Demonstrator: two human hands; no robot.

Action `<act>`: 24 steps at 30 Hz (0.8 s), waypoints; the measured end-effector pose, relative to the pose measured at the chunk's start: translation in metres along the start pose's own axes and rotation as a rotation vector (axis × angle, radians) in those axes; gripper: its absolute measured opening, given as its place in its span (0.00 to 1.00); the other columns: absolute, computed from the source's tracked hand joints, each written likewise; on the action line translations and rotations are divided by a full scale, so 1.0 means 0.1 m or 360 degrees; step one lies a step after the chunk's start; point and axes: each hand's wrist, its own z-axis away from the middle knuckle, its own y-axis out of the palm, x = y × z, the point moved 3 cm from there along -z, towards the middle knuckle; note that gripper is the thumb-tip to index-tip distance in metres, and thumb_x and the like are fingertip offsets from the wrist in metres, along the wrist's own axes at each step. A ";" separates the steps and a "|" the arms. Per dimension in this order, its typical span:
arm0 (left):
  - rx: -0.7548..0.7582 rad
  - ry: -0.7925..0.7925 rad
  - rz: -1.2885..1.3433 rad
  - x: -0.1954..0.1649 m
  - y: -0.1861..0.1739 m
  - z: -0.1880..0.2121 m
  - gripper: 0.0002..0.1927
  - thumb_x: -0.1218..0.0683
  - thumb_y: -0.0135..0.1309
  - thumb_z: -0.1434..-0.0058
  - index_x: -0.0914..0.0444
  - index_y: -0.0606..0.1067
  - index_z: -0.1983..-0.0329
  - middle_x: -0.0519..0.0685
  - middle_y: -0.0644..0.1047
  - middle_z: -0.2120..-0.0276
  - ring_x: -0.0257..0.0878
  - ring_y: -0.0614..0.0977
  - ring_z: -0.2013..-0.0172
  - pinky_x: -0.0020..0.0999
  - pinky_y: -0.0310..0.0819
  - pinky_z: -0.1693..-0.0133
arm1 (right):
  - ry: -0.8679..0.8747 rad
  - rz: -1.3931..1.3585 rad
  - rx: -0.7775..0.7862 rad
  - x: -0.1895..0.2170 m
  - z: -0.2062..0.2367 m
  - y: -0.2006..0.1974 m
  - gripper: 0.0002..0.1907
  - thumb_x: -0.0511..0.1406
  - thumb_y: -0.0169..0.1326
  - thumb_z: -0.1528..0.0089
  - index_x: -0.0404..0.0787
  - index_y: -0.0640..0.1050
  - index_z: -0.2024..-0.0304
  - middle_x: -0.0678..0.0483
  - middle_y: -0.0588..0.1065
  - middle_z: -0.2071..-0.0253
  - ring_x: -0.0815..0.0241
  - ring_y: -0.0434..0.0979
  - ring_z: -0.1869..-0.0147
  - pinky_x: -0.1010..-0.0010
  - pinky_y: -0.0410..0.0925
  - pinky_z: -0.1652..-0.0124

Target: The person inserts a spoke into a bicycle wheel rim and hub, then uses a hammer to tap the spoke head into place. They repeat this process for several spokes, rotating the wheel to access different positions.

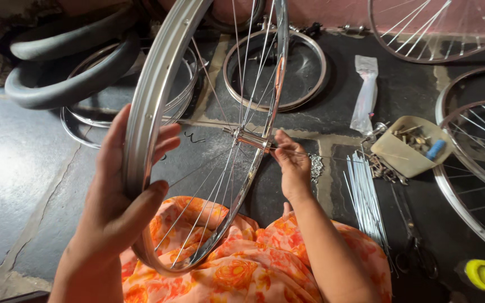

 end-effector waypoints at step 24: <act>-0.0153 -0.0414 -0.0955 0.65 -0.88 -0.97 0.46 0.64 0.46 0.49 0.52 0.54 0.24 0.51 0.78 0.42 0.45 0.77 0.40 0.40 0.72 0.46 | 0.1654 0.2144 -0.1343 0.08 0.03 -2.68 0.17 0.43 0.52 0.34 0.46 0.76 0.45 0.49 0.77 0.46 0.51 0.75 0.44 0.57 0.69 0.51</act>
